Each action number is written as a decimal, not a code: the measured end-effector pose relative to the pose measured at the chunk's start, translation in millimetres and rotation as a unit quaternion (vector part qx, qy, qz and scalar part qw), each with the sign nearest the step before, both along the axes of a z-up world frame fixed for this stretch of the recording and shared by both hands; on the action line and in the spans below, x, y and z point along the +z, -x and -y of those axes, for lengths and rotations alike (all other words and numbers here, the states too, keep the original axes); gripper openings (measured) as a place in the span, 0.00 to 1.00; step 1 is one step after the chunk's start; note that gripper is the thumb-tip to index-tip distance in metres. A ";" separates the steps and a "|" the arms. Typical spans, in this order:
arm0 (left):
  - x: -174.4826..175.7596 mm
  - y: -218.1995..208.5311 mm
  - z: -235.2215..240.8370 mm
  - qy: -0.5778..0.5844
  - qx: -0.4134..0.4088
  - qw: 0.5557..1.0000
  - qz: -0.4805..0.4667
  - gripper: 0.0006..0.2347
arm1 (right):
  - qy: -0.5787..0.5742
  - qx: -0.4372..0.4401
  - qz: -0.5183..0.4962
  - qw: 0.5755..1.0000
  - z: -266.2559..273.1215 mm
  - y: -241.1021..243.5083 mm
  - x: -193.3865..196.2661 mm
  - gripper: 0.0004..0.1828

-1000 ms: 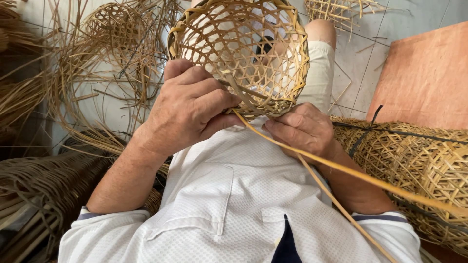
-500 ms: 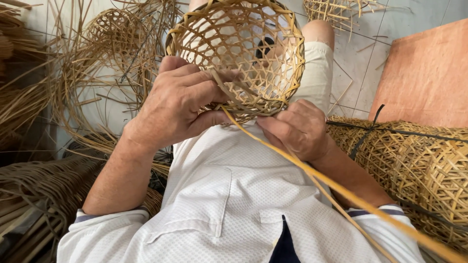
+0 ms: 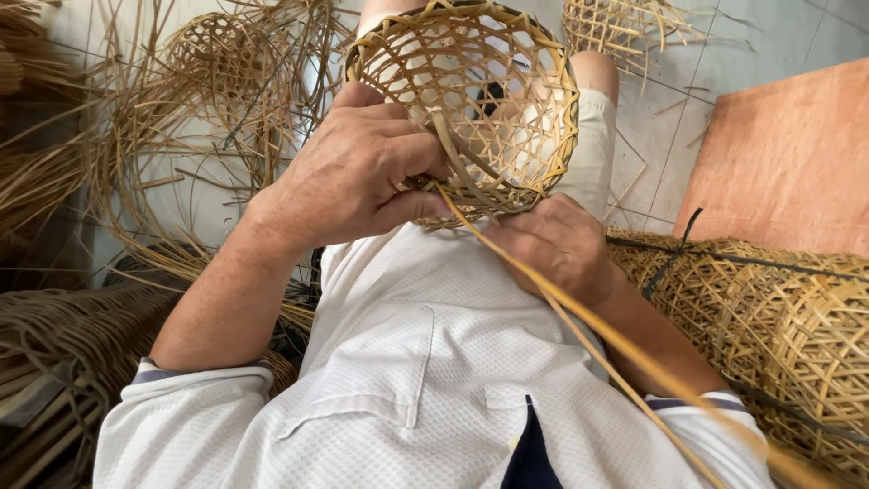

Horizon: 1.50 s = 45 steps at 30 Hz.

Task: The person weaves a small basket by hand, threading thin strips of dried plant material through the existing lattice. They use a knife to trim and tuck the ends of the strips into the basket wall. The basket remains in the person's hands throughout the clip.

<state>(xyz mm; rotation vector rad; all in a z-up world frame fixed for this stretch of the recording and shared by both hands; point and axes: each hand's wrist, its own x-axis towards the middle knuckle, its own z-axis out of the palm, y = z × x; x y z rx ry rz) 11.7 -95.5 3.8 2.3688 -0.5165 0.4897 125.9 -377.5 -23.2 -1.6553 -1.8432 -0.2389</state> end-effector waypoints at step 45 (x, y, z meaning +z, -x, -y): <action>15.9 -7.9 8.3 -0.002 -0.011 0.999 0.039 0.23 | 0.125 0.019 -0.573 0.810 -96.7 -58.3 32.0 0.07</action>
